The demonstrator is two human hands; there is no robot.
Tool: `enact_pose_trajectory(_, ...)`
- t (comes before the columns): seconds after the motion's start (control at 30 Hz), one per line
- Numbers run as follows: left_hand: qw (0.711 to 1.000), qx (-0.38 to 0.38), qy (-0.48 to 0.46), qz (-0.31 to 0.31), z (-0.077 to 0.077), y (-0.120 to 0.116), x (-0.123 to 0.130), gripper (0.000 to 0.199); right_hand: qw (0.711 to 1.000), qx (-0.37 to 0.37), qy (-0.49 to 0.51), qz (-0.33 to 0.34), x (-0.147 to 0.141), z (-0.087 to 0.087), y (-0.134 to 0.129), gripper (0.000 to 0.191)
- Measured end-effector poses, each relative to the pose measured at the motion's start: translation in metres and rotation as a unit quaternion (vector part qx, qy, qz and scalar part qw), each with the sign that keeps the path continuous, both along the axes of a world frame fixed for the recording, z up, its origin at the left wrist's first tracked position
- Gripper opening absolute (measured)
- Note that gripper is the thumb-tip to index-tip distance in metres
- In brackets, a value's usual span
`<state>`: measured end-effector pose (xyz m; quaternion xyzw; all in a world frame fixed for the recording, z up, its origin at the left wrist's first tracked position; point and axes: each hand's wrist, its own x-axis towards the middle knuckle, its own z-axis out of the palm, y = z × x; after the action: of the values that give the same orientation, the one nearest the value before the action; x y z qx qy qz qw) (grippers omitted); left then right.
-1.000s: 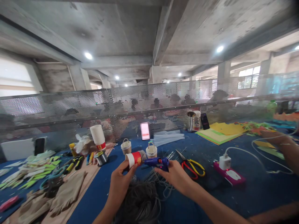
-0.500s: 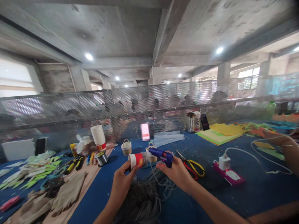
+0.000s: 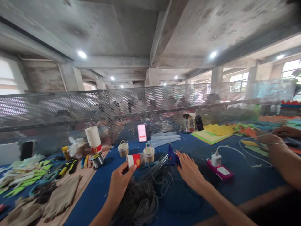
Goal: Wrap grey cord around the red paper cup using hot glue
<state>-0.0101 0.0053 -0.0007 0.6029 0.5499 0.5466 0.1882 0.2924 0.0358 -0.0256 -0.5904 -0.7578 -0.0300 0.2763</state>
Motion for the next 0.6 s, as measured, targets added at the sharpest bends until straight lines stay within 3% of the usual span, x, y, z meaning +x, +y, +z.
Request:
enact_pose_trajectory(0.23,0.999,-0.024,-0.039,-0.021,-0.005,0.003,-0.001,0.044,0.993,-0.034,-0.081,-0.085,0.022,-0.025,-0.003,0.054)
enact_pose_trajectory(0.6,0.987,-0.04,-0.135,-0.078,0.004,-0.007,0.005,0.039,0.991,-0.006,-0.098,-0.09,0.026,-0.029,-0.005,0.041)
